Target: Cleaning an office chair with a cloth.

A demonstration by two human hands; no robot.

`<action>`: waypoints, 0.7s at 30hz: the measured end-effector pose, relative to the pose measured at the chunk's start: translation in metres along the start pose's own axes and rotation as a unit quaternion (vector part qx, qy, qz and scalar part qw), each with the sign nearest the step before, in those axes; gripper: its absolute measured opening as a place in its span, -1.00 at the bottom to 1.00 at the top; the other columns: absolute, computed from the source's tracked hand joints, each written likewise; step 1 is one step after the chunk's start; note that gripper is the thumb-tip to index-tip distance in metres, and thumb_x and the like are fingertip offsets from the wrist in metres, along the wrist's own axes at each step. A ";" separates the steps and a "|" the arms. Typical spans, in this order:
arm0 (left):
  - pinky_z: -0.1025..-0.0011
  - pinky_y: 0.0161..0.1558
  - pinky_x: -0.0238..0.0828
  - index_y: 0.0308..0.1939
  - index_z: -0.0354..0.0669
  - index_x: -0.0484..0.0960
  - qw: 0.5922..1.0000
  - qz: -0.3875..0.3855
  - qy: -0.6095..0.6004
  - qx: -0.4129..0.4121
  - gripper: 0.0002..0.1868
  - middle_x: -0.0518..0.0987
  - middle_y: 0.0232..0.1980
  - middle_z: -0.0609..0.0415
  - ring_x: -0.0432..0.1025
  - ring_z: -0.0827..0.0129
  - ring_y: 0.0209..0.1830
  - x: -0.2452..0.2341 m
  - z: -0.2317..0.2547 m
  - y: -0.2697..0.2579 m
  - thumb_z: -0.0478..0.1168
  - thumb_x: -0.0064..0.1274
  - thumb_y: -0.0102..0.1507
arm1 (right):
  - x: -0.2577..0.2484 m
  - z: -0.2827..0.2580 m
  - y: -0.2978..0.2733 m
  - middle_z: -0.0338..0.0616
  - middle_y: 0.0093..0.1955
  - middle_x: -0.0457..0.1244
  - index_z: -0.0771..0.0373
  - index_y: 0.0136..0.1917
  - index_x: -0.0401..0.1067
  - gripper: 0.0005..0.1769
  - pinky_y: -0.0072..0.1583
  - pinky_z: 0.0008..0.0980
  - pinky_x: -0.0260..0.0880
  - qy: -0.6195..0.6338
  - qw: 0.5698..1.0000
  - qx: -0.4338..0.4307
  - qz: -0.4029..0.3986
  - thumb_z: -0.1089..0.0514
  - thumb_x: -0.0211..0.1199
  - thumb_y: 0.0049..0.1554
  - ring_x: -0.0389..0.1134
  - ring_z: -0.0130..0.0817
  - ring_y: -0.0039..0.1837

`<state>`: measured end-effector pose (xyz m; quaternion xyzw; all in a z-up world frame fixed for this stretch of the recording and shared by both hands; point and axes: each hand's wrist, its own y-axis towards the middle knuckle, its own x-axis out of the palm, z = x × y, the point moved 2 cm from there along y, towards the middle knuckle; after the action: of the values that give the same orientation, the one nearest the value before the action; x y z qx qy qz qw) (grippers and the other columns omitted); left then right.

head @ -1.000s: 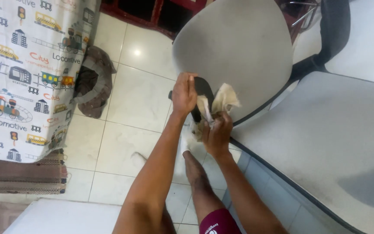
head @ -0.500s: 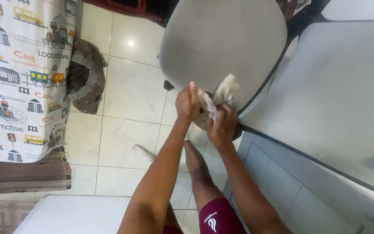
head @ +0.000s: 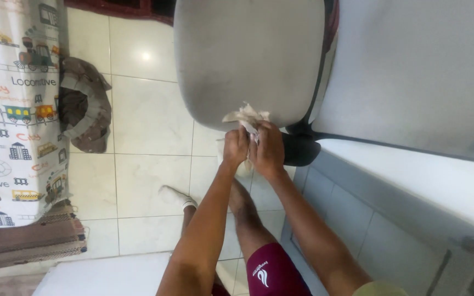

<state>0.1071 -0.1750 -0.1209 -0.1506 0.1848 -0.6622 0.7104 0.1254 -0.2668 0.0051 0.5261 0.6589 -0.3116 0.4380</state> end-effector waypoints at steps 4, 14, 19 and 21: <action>0.00 -0.39 0.33 0.21 -0.59 0.65 0.938 0.008 0.213 0.275 -0.43 0.56 -0.45 -0.27 0.42 -0.16 -0.51 0.019 0.010 -0.020 -0.16 -0.38 0.52 | -0.023 0.064 -0.057 0.26 0.29 0.16 0.38 0.28 0.20 -0.60 0.35 0.15 0.12 -0.048 0.994 -0.075 0.057 0.15 0.16 0.26 0.20 0.24 0.32; -0.06 -0.20 0.40 -0.32 -0.29 0.69 0.981 0.070 0.172 0.061 -0.48 0.63 -0.32 -0.31 0.50 -0.24 -0.31 0.038 0.101 -0.038 0.02 -0.20 0.45 | -0.039 0.207 -0.132 0.28 0.24 0.11 0.49 0.30 0.18 -0.71 0.33 0.08 0.15 -0.054 0.949 0.281 0.133 0.23 0.05 0.43 0.16 0.13 0.27; 0.04 -0.02 0.47 -0.12 -0.19 0.64 0.955 0.051 0.140 0.255 -0.61 0.66 -0.08 -0.18 0.53 -0.11 -0.08 0.052 0.142 -0.036 -0.02 -0.22 0.46 | -0.046 0.098 -0.073 0.28 0.24 0.12 0.43 0.27 0.18 -0.72 0.37 0.11 0.15 0.033 0.987 0.058 0.149 0.27 0.05 0.33 0.16 0.16 0.31; 0.08 -0.06 0.46 -0.17 -0.26 0.64 0.945 -0.053 0.244 0.212 -0.59 0.61 -0.22 -0.22 0.53 -0.04 -0.21 0.066 0.117 -0.025 0.01 -0.13 0.43 | -0.057 0.061 -0.047 0.36 0.29 0.14 0.70 0.40 0.08 -0.36 0.39 0.26 0.08 -0.017 0.995 -0.057 0.086 0.19 0.11 0.20 0.17 0.24 0.33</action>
<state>0.1426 -0.2459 -0.0103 0.1600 0.2002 -0.7395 0.6225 0.0984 -0.3554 0.0285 0.5495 0.6205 -0.2440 0.5035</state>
